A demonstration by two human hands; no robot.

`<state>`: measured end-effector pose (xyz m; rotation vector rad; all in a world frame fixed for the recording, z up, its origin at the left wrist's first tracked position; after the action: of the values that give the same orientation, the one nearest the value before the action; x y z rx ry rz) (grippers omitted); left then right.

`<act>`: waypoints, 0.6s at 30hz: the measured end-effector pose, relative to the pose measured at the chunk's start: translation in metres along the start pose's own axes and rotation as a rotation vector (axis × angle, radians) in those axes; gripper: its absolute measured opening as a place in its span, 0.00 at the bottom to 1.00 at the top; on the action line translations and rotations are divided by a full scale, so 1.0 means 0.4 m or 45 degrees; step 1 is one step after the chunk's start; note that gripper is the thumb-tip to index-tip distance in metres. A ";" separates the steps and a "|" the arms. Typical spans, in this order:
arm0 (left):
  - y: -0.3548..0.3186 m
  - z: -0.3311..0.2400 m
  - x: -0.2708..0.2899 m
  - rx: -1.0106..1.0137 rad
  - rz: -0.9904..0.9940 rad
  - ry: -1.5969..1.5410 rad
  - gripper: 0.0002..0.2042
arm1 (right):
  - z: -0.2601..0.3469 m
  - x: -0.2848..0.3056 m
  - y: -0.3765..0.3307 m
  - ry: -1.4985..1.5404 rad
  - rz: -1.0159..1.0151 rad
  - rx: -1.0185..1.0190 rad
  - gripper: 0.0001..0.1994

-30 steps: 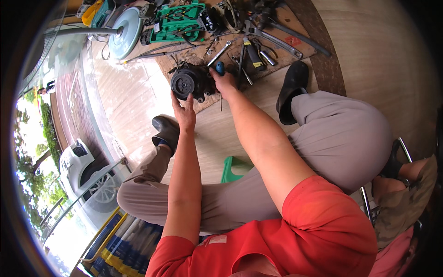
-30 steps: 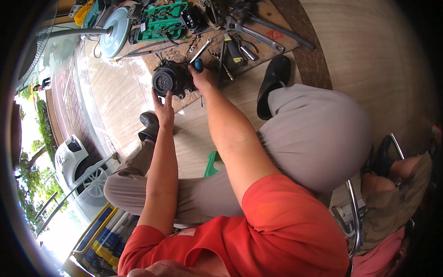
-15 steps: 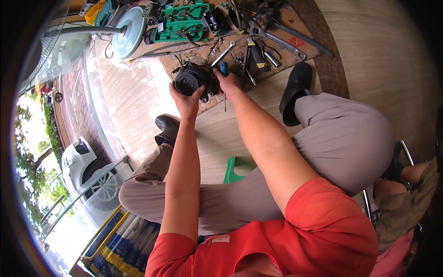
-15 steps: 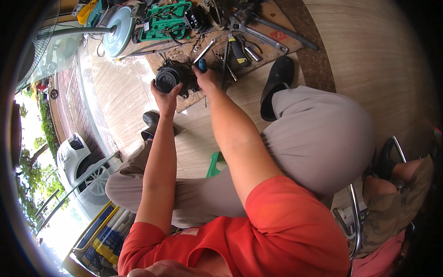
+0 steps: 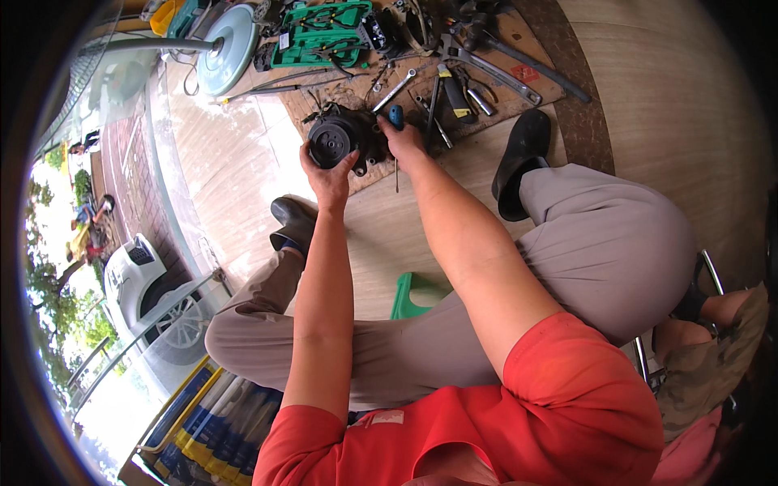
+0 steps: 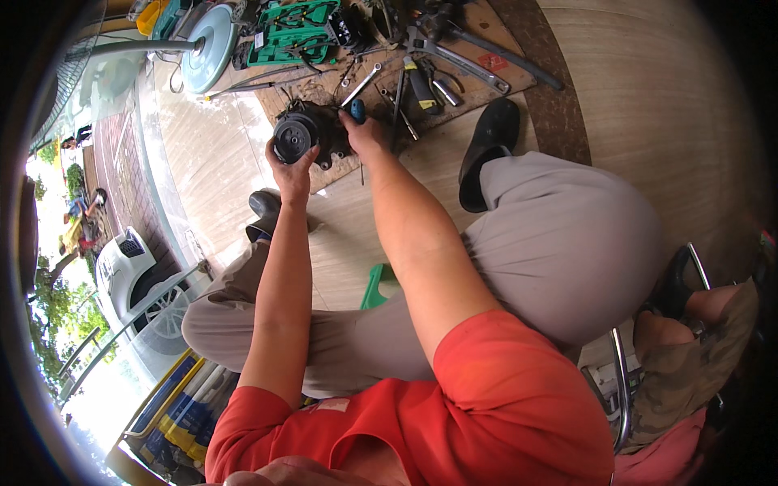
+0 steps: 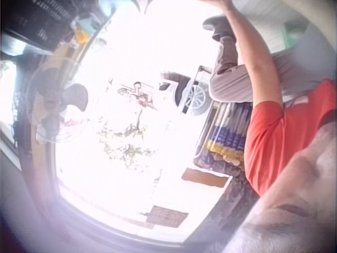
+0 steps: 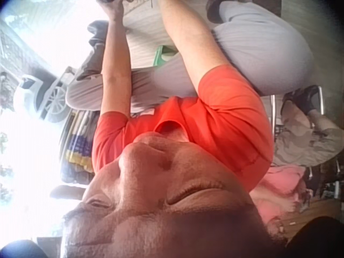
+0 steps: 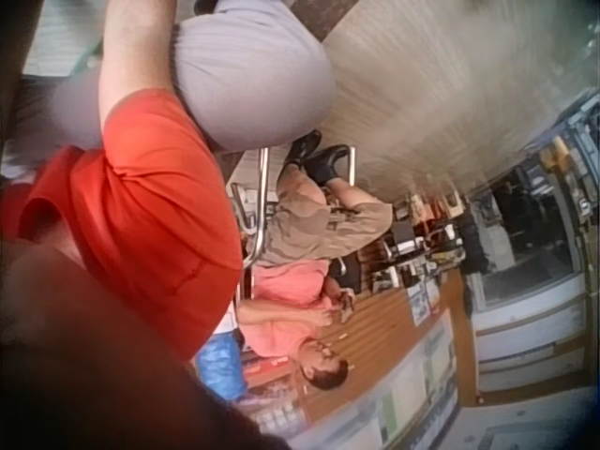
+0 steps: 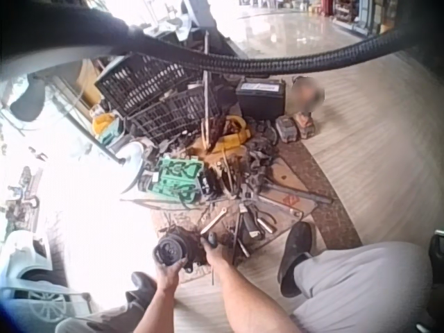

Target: The person unscrews and removes components from a black automotive part using a screwdriver.

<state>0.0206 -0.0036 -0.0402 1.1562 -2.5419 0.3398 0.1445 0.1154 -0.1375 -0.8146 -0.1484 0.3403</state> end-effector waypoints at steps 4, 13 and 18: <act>0.009 -0.015 -0.004 -0.196 -0.082 0.258 0.47 | -0.013 -0.006 0.026 0.042 0.001 0.030 0.30; -0.010 -0.075 -0.007 -0.241 -0.090 0.362 0.47 | 0.019 0.006 -0.020 0.088 0.044 -0.009 0.29; -0.010 -0.093 -0.017 -0.250 -0.094 0.408 0.46 | 0.022 0.015 -0.017 -0.011 0.030 -0.004 0.34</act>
<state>0.0351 0.0115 -0.0084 1.0276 -2.1946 0.2298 0.1496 0.1192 -0.1264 -0.8184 -0.1472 0.3657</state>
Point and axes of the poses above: each hand's wrist, its own y-axis towards the middle knuckle, its own x-axis out of the back of the hand, z = x × y, the point moved 2 cm from there along y, towards the middle knuckle, and after that the axes turned 1 degree about -z, right-handed, at the moved point
